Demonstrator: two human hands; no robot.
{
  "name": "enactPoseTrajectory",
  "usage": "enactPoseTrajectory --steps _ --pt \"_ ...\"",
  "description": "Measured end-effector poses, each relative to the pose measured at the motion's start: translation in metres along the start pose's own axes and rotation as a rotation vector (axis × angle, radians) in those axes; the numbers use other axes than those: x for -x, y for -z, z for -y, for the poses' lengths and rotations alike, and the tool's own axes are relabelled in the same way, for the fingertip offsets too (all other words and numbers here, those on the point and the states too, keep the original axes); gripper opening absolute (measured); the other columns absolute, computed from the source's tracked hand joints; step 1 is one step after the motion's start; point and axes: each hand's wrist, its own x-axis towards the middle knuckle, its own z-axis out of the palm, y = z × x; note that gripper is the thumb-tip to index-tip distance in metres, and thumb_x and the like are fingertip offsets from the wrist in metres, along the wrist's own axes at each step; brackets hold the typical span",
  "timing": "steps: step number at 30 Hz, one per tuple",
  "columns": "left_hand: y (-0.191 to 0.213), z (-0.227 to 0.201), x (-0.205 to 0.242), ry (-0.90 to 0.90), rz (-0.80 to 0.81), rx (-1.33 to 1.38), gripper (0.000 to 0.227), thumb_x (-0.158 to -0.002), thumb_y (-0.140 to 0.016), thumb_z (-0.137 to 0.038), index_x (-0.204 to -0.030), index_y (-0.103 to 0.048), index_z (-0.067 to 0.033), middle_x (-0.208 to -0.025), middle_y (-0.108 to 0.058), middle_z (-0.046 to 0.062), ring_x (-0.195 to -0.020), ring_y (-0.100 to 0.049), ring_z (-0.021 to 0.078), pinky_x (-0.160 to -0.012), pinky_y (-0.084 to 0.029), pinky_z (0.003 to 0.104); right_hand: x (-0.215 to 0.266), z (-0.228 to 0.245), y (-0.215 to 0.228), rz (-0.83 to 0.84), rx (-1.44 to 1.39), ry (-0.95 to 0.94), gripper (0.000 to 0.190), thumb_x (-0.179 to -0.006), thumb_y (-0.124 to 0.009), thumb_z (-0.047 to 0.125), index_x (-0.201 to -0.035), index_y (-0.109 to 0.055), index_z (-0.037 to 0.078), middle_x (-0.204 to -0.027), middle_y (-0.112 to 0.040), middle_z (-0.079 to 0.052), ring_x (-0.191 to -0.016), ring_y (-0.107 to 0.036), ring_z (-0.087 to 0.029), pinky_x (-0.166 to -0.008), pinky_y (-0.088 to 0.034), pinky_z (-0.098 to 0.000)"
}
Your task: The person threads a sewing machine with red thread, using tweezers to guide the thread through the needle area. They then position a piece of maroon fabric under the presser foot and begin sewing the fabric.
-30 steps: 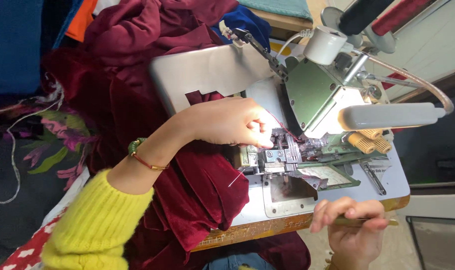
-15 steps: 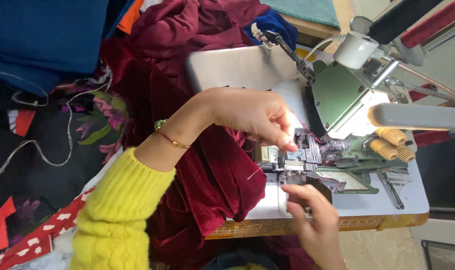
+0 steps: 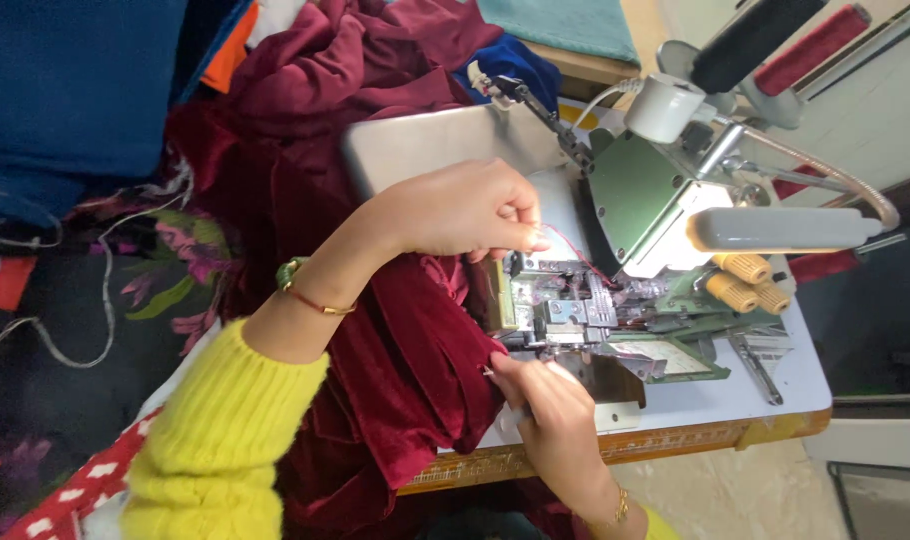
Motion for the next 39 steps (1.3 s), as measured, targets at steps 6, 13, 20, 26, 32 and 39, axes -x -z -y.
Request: enactPoseTrajectory --steps 6,13,20,26,32,39 --pt "-0.013 0.018 -0.011 0.061 -0.03 -0.284 0.024 -0.089 -0.062 -0.034 -0.07 -0.062 -0.0183 -0.064 -0.071 -0.001 -0.059 -0.063 0.0143 -0.067 -0.046 0.032 0.009 0.009 0.027 -0.201 -0.021 -0.082 0.008 -0.093 -0.071 0.006 -0.1 -0.072 0.003 -0.066 -0.047 -0.001 -0.059 -0.037 -0.016 -0.057 -0.034 -0.0315" --pt "-0.046 0.035 -0.013 -0.03 -0.262 -0.677 0.013 -0.092 -0.066 -0.022 -0.084 -0.066 -0.0109 -0.085 -0.07 0.011 -0.073 -0.071 0.0412 -0.057 -0.053 0.054 0.036 -0.006 0.025 -0.488 -0.262 -0.214 0.004 -0.092 -0.066 0.006 -0.096 -0.067 0.006 -0.086 -0.073 -0.014 -0.076 -0.073 -0.022 -0.076 -0.06 -0.0284" --pt "-0.057 -0.009 0.013 -0.262 -0.453 -0.8 0.026 -0.081 -0.082 -0.036 -0.092 -0.066 -0.0191 -0.09 -0.067 0.001 -0.087 -0.065 0.0226 -0.065 -0.053 0.039 0.027 -0.002 0.021 -0.645 -0.589 -0.211 0.008 -0.094 -0.067 0.012 -0.096 -0.059 0.009 -0.083 -0.074 -0.021 -0.057 -0.068 -0.018 -0.049 -0.047 -0.0218" --pt "-0.064 -0.009 0.016 -0.037 -0.565 -1.073 0.027 -0.084 -0.069 -0.009 -0.079 -0.053 -0.0291 -0.068 -0.061 -0.007 -0.072 -0.06 0.0187 -0.059 -0.044 0.036 0.037 -0.018 0.028 -0.637 -0.651 -0.164 0.009 -0.092 -0.07 0.014 -0.096 -0.066 0.007 -0.075 -0.067 -0.016 -0.064 -0.069 -0.017 -0.056 -0.047 -0.0248" --pt "-0.063 -0.042 0.031 -0.031 -0.815 -1.14 0.021 -0.091 -0.068 -0.01 -0.077 -0.059 -0.0222 -0.073 -0.064 0.0 -0.07 -0.059 0.0219 -0.064 -0.046 0.038 0.07 -0.039 0.039 -0.606 -0.735 -0.312 0.008 -0.096 -0.067 0.01 -0.101 -0.069 0.004 -0.08 -0.067 -0.014 -0.074 -0.071 -0.015 -0.079 -0.062 -0.0183" --pt "-0.102 -0.047 0.016 -0.44 -0.662 -0.657 0.026 -0.084 -0.086 -0.04 -0.091 -0.074 -0.0183 -0.079 -0.064 0.001 -0.069 -0.062 0.0245 -0.064 -0.048 0.042 0.084 -0.052 0.064 -0.607 -0.724 -0.431 0.005 -0.098 -0.065 0.007 -0.098 -0.067 0.003 -0.089 -0.068 -0.019 -0.066 -0.07 -0.015 -0.056 -0.059 -0.012"
